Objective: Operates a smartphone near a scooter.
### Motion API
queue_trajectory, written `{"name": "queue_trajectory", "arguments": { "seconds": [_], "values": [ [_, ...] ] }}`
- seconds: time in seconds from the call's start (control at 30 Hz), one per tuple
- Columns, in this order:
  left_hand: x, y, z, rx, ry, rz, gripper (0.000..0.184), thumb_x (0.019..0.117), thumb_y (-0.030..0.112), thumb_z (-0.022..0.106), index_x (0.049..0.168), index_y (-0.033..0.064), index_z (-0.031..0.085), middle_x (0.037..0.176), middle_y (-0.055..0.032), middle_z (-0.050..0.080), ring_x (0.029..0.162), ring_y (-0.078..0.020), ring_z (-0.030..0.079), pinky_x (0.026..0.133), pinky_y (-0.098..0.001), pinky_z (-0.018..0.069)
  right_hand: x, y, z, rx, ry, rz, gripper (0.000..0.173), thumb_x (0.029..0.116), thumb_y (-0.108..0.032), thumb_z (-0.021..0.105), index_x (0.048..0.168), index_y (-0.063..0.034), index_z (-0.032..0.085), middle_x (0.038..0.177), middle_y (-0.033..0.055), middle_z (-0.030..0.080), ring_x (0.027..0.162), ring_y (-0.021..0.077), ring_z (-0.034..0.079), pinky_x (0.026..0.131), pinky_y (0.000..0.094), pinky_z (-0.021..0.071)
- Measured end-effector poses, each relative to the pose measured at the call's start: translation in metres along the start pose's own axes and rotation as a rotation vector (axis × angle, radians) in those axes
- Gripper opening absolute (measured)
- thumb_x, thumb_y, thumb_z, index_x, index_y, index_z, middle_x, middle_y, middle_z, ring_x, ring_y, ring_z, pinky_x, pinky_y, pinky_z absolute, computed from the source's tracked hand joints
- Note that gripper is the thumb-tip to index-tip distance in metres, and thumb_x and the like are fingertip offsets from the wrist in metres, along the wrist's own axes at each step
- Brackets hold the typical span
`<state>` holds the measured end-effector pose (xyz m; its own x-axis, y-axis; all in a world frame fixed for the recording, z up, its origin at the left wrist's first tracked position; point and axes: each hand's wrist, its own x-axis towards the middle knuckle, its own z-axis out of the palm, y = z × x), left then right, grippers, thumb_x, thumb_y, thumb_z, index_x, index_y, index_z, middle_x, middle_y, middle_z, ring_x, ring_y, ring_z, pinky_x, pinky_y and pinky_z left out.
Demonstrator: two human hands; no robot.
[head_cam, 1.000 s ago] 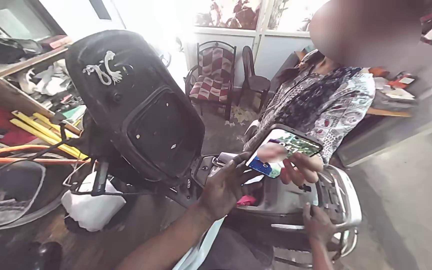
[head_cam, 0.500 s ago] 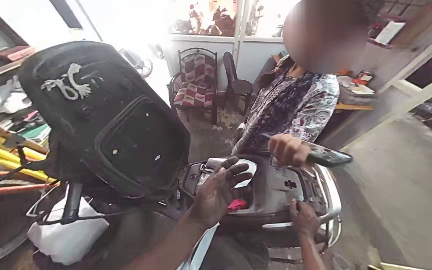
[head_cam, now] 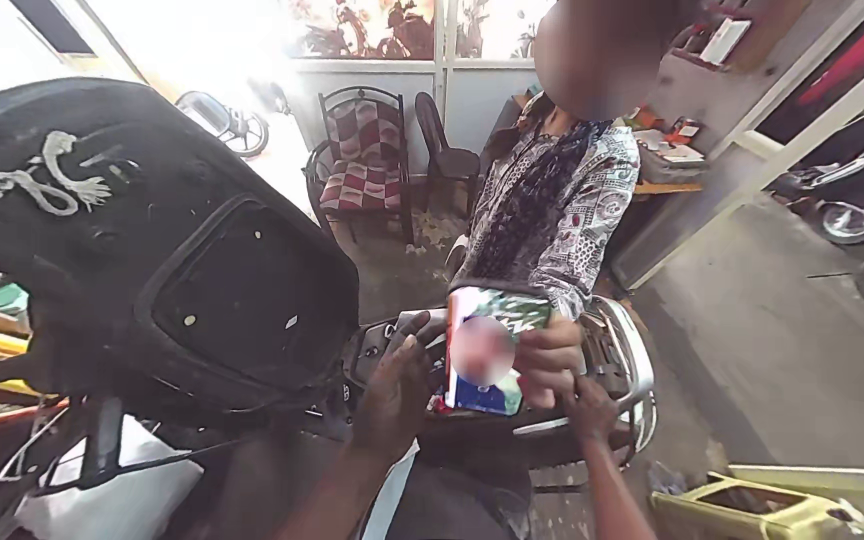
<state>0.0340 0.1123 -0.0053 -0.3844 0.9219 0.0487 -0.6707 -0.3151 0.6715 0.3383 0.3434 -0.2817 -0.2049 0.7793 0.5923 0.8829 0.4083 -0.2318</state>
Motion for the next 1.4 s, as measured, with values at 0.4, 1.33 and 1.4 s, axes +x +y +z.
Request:
{"name": "queue_trajectory", "arguments": {
  "seconds": [0.4, 1.33, 1.4],
  "values": [
    [-0.038, -0.005, -0.018, -0.351, 0.081, -0.208, 0.075, 0.1042, 0.064, 0.016, 0.138, 0.0089, 0.055, 0.131, -0.0225, 0.062, 0.123, -0.0368, 0.06, 0.105, -0.0608, 0.0471, 0.001, -0.002, -0.005, -0.007, -0.104, 0.015, 0.059, 0.0997, -0.05, 0.04, 0.085, -0.0047, 0.075, 0.084, 0.0184, 0.074, 0.08, 0.0389, 0.074, 0.067, 0.0619, 0.0546],
    [-0.07, 0.022, -0.063, -0.412, -0.015, -0.115, 0.055, 0.0916, 0.023, 0.064, 0.141, 0.0103, 0.046, 0.134, -0.0265, 0.058, 0.117, -0.0474, 0.062, 0.09, -0.0661, 0.0535, 0.004, -0.009, -0.013, -0.026, -0.271, 0.064, 0.055, 0.104, -0.044, 0.042, 0.094, -0.0011, 0.074, 0.097, 0.0234, 0.074, 0.095, 0.0432, 0.072, 0.08, 0.0673, 0.0523],
    [-0.073, 0.022, -0.057, -0.285, 0.06, -0.05, 0.062, 0.0905, 0.009, 0.063, 0.145, 0.0121, 0.033, 0.129, -0.0247, 0.06, 0.11, -0.0445, 0.066, 0.084, -0.0609, 0.0583, 0.004, -0.01, -0.014, -0.018, -0.282, 0.074, 0.055, 0.1041, -0.045, 0.042, 0.096, -0.0014, 0.075, 0.098, 0.0231, 0.074, 0.096, 0.0435, 0.072, 0.08, 0.0673, 0.0523]
  ]
}}
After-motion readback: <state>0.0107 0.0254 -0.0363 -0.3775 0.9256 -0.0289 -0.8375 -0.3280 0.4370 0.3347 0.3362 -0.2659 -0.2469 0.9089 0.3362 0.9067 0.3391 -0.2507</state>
